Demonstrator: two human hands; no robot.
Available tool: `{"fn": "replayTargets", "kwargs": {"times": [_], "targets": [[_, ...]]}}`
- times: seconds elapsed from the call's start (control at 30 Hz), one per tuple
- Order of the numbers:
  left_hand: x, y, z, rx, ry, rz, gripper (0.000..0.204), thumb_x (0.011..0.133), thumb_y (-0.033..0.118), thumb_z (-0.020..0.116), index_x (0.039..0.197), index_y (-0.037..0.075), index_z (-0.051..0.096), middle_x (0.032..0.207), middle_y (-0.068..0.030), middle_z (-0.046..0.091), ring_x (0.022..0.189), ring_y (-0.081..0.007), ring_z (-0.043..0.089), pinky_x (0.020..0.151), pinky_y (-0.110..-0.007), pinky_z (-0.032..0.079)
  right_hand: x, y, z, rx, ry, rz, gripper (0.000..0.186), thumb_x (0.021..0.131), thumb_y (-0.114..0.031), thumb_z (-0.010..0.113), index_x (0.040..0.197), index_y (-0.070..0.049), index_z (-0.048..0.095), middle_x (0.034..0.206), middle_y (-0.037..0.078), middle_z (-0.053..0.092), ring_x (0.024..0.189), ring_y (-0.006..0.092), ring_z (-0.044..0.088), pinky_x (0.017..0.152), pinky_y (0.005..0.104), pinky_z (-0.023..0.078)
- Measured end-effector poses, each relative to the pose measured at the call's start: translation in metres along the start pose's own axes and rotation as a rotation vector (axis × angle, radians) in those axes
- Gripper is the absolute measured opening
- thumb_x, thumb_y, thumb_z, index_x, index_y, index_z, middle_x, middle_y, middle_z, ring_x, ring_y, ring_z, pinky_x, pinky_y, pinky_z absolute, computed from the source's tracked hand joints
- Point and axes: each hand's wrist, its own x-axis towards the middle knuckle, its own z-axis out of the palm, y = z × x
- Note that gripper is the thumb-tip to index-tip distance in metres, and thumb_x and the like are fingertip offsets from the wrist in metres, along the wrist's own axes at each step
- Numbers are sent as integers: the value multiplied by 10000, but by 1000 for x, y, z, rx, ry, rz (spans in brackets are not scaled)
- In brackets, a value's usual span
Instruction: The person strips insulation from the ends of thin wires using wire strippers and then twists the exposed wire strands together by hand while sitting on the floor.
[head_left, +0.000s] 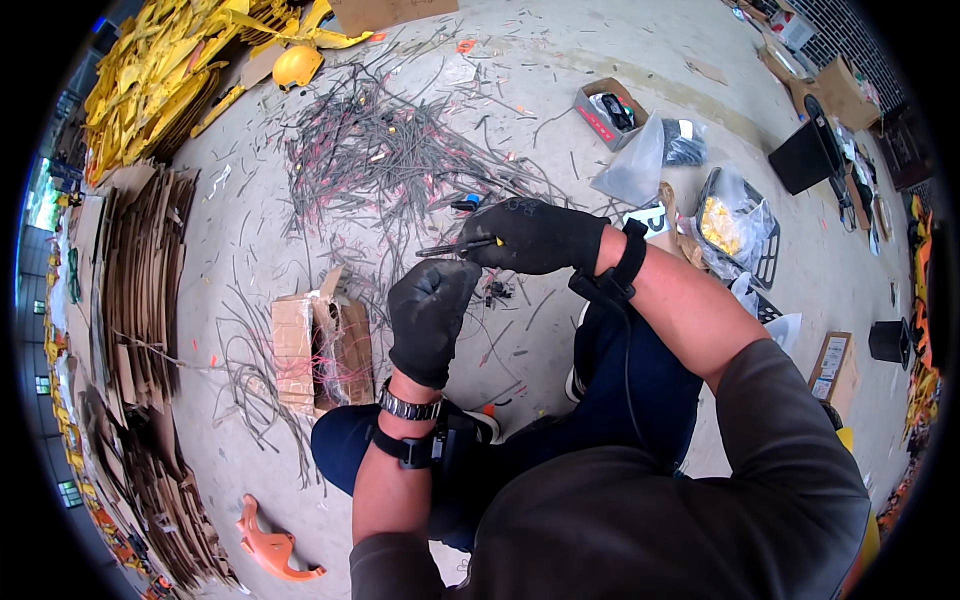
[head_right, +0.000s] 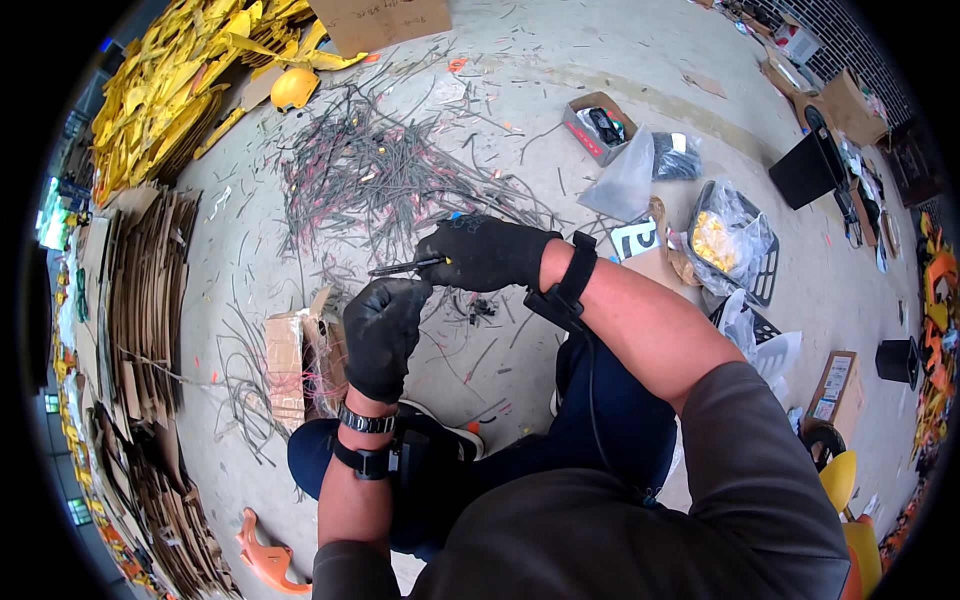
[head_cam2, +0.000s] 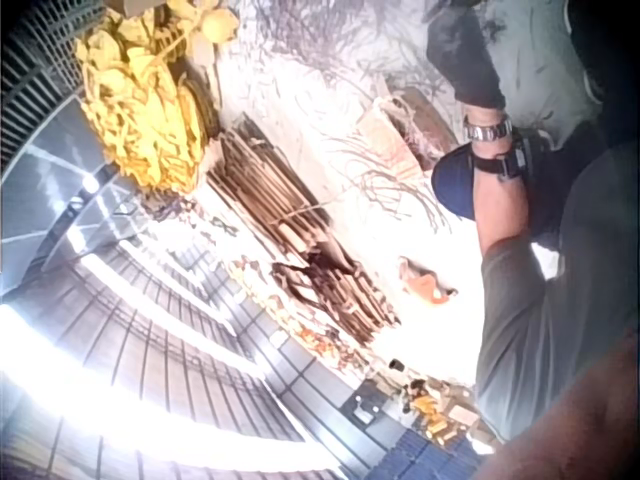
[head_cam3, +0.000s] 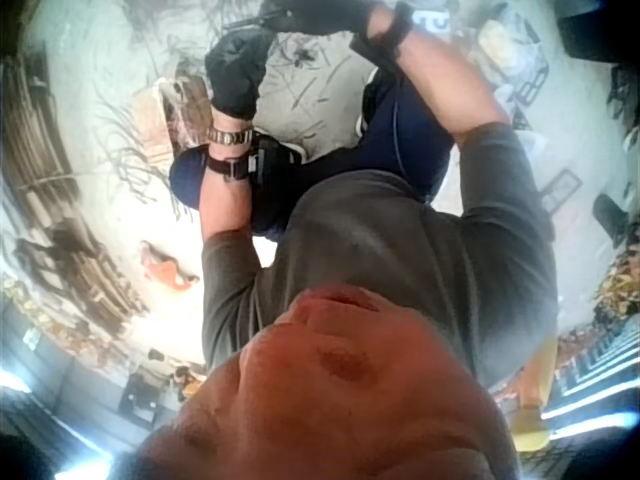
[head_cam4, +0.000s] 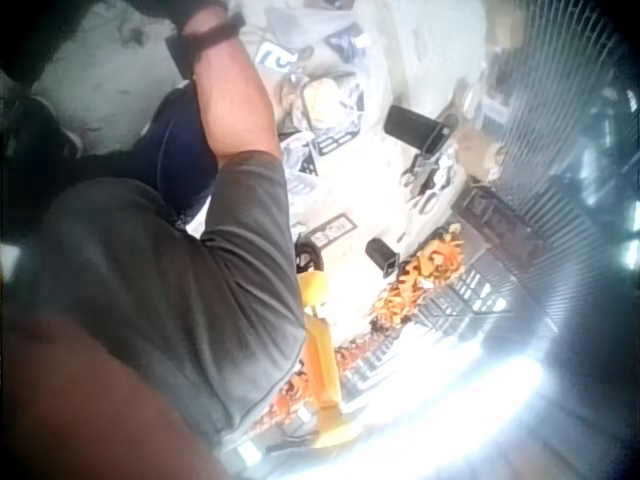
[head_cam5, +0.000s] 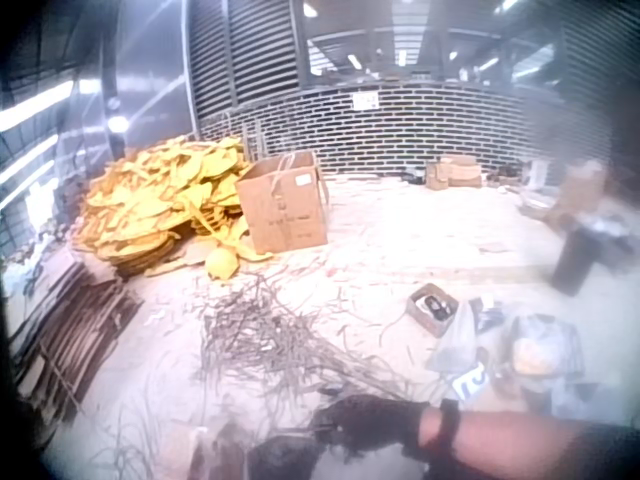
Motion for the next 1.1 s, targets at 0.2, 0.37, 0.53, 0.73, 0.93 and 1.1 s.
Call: {"fn": "replayTargets", "kwargs": {"times": [0.2, 0.37, 0.53, 0.73, 0.93, 1.1], "targets": [[-3, 5, -3, 124, -109, 33, 156, 938, 124, 665, 936, -25, 714, 724, -39, 644, 618, -83, 549, 570, -252, 420, -3, -3, -4, -30, -69, 64, 261, 953, -247, 614, 1135, -68, 672, 1015, 167, 680, 976, 356, 645, 866, 434, 503], [-4, 8, -3, 317, -161, 262, 164, 937, 119, 646, 950, -27, 721, 791, -90, 697, 678, -144, 640, 619, -290, 502, -6, -9, -11, -65, -64, 68, 260, 951, -255, 631, 1143, -85, 675, 1023, 162, 681, 984, 358, 645, 862, 433, 507], [-7, 8, -2, 252, -188, 152, 118, 891, 77, 709, 936, -32, 725, 830, -52, 679, 727, -95, 601, 636, -265, 486, -8, -8, -10, -129, -22, 61, 266, 945, -268, 649, 1146, -95, 678, 1037, 156, 683, 989, 356, 648, 858, 435, 512], [-6, 10, 0, 254, -206, 254, 118, 901, 84, 698, 918, -31, 719, 822, -46, 678, 716, -90, 595, 630, -256, 479, -10, 2, -5, -143, 46, 28, 271, 944, -284, 661, 1125, -84, 689, 1056, 148, 692, 982, 353, 654, 862, 438, 515], [-8, 11, 1, 215, -339, 243, 126, 903, 96, 697, 934, -21, 731, 828, -60, 699, 710, -95, 607, 627, -261, 485, -5, 10, -15, -112, 81, 145, 267, 917, -314, 647, 1054, -92, 698, 1004, 179, 693, 958, 365, 660, 841, 461, 512], [-34, 24, 32, 127, -555, -45, 106, 870, 48, 709, 957, 4, 750, 831, -64, 720, 678, -101, 626, 604, -267, 494, -7, 43, -45, -148, 176, 302, 367, 909, -339, 644, 1134, -54, 695, 1076, 218, 689, 1018, 373, 656, 900, 458, 504]]}}
